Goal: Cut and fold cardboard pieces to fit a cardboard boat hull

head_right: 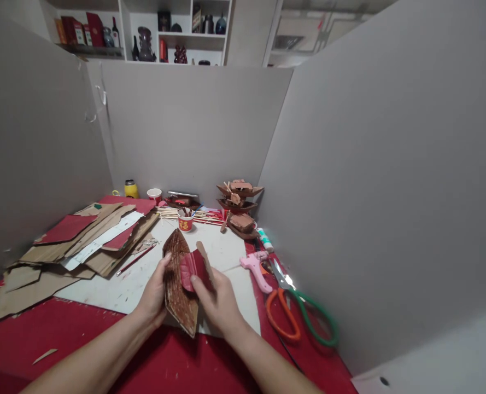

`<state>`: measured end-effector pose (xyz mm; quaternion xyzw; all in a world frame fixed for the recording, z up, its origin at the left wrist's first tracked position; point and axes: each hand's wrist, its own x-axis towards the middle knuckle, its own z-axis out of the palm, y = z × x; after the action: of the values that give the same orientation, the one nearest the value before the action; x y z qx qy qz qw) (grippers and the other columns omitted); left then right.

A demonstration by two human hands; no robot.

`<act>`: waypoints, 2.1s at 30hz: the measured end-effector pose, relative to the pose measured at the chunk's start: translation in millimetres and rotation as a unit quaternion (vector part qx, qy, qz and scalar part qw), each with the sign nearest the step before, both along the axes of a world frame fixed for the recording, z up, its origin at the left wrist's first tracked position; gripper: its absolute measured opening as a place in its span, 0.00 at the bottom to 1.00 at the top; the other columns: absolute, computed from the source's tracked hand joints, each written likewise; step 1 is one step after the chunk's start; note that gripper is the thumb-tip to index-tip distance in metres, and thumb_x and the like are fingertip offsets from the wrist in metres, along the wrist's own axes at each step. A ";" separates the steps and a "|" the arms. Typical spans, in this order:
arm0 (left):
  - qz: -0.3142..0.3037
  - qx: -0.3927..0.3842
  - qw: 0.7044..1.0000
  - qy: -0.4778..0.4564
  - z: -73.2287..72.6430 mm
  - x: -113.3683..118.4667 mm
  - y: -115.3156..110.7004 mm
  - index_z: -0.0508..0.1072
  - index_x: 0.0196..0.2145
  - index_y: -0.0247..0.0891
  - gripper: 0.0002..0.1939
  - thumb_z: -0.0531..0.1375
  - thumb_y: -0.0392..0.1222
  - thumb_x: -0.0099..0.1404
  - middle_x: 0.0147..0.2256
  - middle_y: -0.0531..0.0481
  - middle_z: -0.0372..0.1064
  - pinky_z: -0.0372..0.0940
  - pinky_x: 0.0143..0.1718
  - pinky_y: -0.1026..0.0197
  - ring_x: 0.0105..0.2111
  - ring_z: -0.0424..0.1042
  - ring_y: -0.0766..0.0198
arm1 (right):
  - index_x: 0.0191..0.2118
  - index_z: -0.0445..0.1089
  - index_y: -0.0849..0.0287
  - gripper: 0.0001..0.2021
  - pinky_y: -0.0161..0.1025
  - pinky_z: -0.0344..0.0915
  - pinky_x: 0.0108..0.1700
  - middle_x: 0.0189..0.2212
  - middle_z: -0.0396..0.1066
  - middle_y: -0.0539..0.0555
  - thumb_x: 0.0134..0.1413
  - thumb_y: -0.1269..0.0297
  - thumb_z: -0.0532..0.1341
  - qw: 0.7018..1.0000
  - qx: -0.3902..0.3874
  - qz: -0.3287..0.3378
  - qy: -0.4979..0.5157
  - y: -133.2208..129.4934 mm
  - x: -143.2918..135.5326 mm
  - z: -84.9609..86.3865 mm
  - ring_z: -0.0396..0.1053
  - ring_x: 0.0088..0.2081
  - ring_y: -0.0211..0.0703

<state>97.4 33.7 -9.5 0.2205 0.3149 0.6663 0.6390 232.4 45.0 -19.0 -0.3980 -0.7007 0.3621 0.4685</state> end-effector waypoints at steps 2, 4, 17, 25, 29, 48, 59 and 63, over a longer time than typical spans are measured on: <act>0.021 0.009 1.000 0.011 -3.0 -1.6 2.2 0.74 0.45 0.35 0.17 0.63 0.46 0.60 0.45 0.44 0.76 0.62 0.54 0.53 0.48 0.73 0.52 | 0.33 0.71 0.60 0.10 0.39 0.66 0.36 0.29 0.75 0.54 0.57 0.59 0.58 1.000 0.011 0.000 -0.009 -0.7 0.3 -1.4 0.70 0.32 0.48; 0.033 0.003 0.999 0.017 -7.5 -3.8 5.2 0.74 0.44 0.36 0.16 0.64 0.44 0.59 0.44 0.45 0.77 0.62 0.53 0.53 0.47 0.73 0.53 | 0.34 0.72 0.60 0.10 0.40 0.66 0.37 0.29 0.75 0.54 0.58 0.59 0.58 1.000 0.020 -0.001 -0.016 -0.6 0.7 -1.7 0.70 0.32 0.47; 0.087 -0.065 0.987 0.120 -21.6 -20.6 16.8 0.65 0.51 0.34 0.26 0.65 0.37 0.54 0.47 0.36 0.73 0.64 0.49 0.52 0.45 0.74 0.52 | 0.32 0.68 0.59 0.13 0.38 0.64 0.34 0.28 0.71 0.52 0.55 0.52 0.59 0.999 -0.017 0.030 0.023 13.0 0.0 -2.9 0.67 0.30 0.45; 0.103 0.016 0.949 0.298 17.6 -58.0 -0.3 0.71 0.46 0.40 0.19 0.65 0.44 0.56 0.50 0.46 0.70 0.61 0.48 0.64 0.50 0.67 0.59 | 0.25 0.65 0.59 0.17 0.33 0.54 0.25 0.20 0.60 0.47 0.51 0.49 0.60 0.993 -0.074 0.074 0.044 10.5 5.9 19.0 0.56 0.22 0.37; -0.088 0.058 0.929 0.355 37.3 -54.3 -1.1 0.76 0.26 0.32 0.12 0.69 0.45 0.50 0.21 0.50 0.71 0.60 0.24 0.66 0.20 0.66 0.67 | 0.25 0.65 0.59 0.18 0.32 0.52 0.24 0.19 0.59 0.46 0.50 0.48 0.61 0.990 -0.088 0.103 0.041 5.3 5.0 25.7 0.55 0.22 0.36; -0.151 0.247 0.795 0.534 46.3 -43.8 -12.9 0.69 0.34 0.37 0.05 0.54 0.39 0.64 0.28 0.50 0.70 0.63 0.31 0.64 0.28 0.68 0.64 | 0.26 0.69 0.62 0.22 0.29 0.48 0.14 0.16 0.66 0.48 0.54 0.45 0.59 0.977 -0.168 0.094 0.092 0.5 1.9 13.2 0.55 0.13 0.30; -0.278 0.182 0.831 0.446 53.0 -50.7 -6.3 0.68 0.32 0.34 0.14 0.51 0.46 0.67 0.25 0.50 0.68 0.63 0.29 0.64 0.25 0.66 0.66 | 0.28 0.72 0.63 0.18 0.28 0.52 0.14 0.16 0.70 0.49 0.50 0.50 0.65 0.952 -0.215 0.137 0.171 -0.2 -0.1 20.6 0.59 0.13 0.30; -0.307 0.163 0.813 0.467 55.6 -48.5 -5.4 0.69 0.30 0.33 0.16 0.51 0.49 0.67 0.23 0.50 0.67 0.61 0.26 0.65 0.22 0.64 0.67 | 0.27 0.72 0.64 0.20 0.27 0.53 0.12 0.13 0.67 0.48 0.46 0.47 0.66 0.952 -0.245 0.081 0.166 -0.1 -2.1 10.8 0.59 0.13 0.31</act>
<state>48.9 28.3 46.1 0.6915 0.3782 0.2940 0.5408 230.3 44.9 -8.1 -0.3765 -0.5331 0.6204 0.4349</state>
